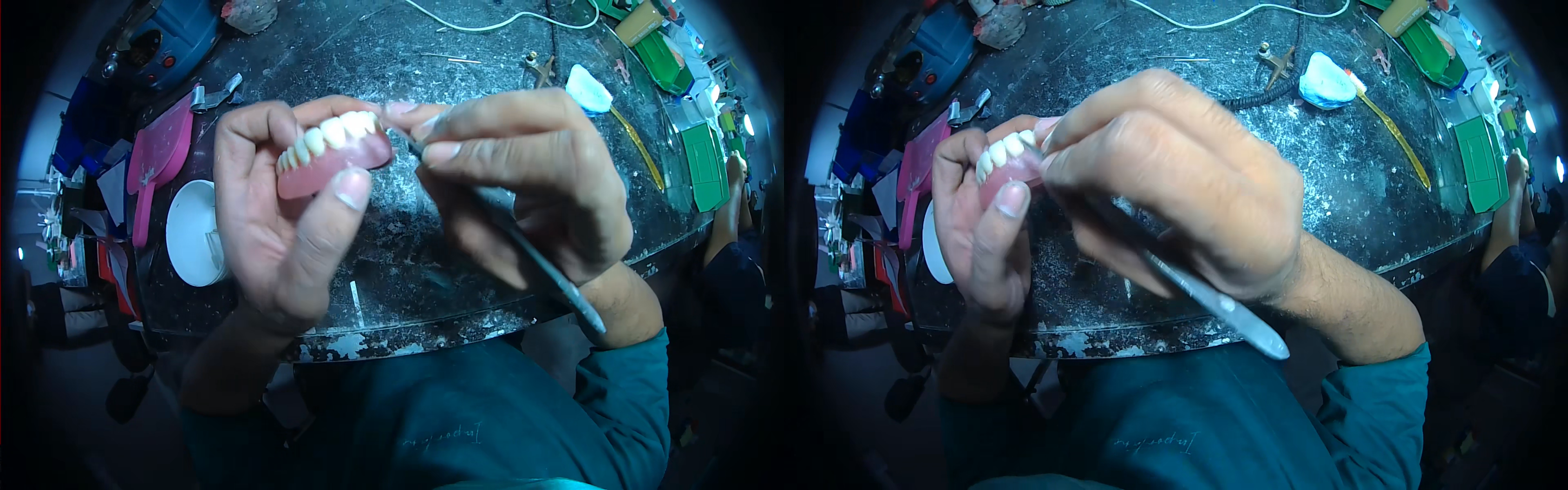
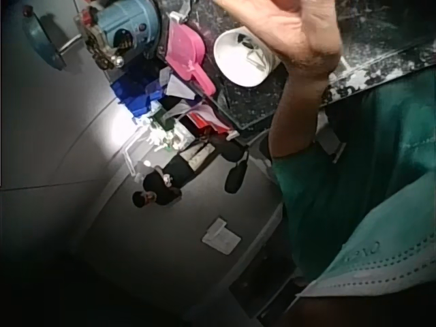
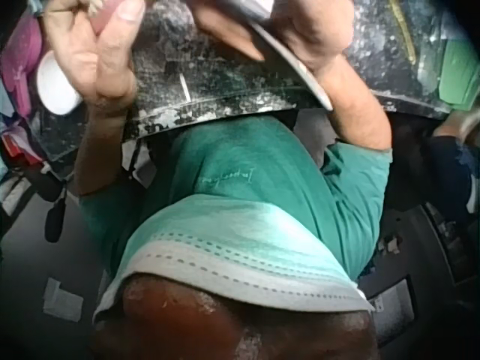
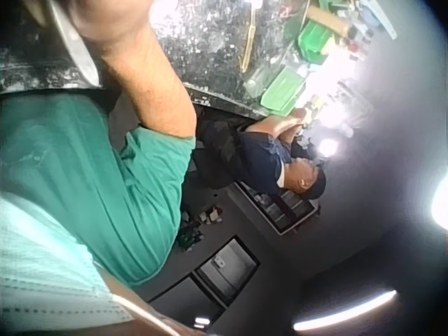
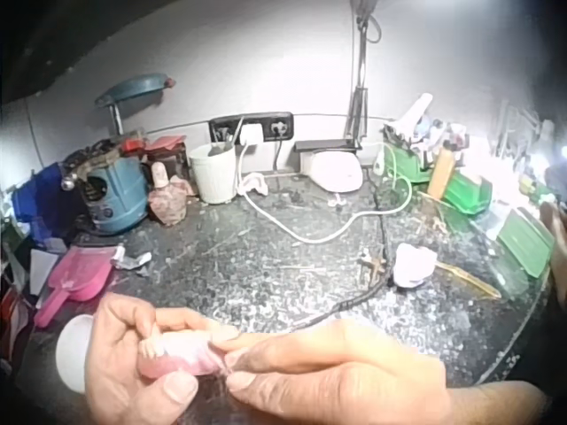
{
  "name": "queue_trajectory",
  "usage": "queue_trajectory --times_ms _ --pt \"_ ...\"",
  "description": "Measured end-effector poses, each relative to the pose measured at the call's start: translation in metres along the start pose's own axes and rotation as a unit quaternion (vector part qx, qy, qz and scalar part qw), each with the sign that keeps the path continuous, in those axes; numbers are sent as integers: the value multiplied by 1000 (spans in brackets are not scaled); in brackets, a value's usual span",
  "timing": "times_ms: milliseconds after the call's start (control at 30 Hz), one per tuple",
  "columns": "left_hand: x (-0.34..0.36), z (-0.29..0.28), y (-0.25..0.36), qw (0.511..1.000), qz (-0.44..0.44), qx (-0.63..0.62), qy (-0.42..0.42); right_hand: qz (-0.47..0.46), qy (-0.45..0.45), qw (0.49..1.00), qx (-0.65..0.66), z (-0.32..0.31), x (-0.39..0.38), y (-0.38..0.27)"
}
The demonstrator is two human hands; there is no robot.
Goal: The person scrapes and carves around the teeth of a denture using a small metal carving tool.
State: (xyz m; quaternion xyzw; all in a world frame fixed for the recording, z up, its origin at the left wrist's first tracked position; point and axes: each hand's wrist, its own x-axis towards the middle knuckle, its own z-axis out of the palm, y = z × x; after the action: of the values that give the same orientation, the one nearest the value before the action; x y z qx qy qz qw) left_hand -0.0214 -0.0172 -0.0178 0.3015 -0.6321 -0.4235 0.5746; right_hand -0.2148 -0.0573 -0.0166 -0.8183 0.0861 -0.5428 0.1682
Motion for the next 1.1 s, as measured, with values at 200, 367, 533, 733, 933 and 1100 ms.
queue_trajectory --times_ms 200,367,533,733,933,1100 --pt "-1 -8 -8 988 -51 -142 -23 49 -1 999 9 6 1 -12" --pt "0 -8 -11 990 -57 -122 -38 37 -8 999 12 6 0 -14" --pt "2 -5 -9 992 -35 -119 -5 23 1 1000 13 9 1 -14" --pt "-4 -3 -12 996 28 -88 -3 0 -1 1000 -19 12 -2 -13" --pt "-6 -4 -12 996 80 41 -11 -11 28 999 -19 18 -2 -18" --pt "-7 -3 -9 999 29 40 22 -21 62 998 -19 27 -1 -14"
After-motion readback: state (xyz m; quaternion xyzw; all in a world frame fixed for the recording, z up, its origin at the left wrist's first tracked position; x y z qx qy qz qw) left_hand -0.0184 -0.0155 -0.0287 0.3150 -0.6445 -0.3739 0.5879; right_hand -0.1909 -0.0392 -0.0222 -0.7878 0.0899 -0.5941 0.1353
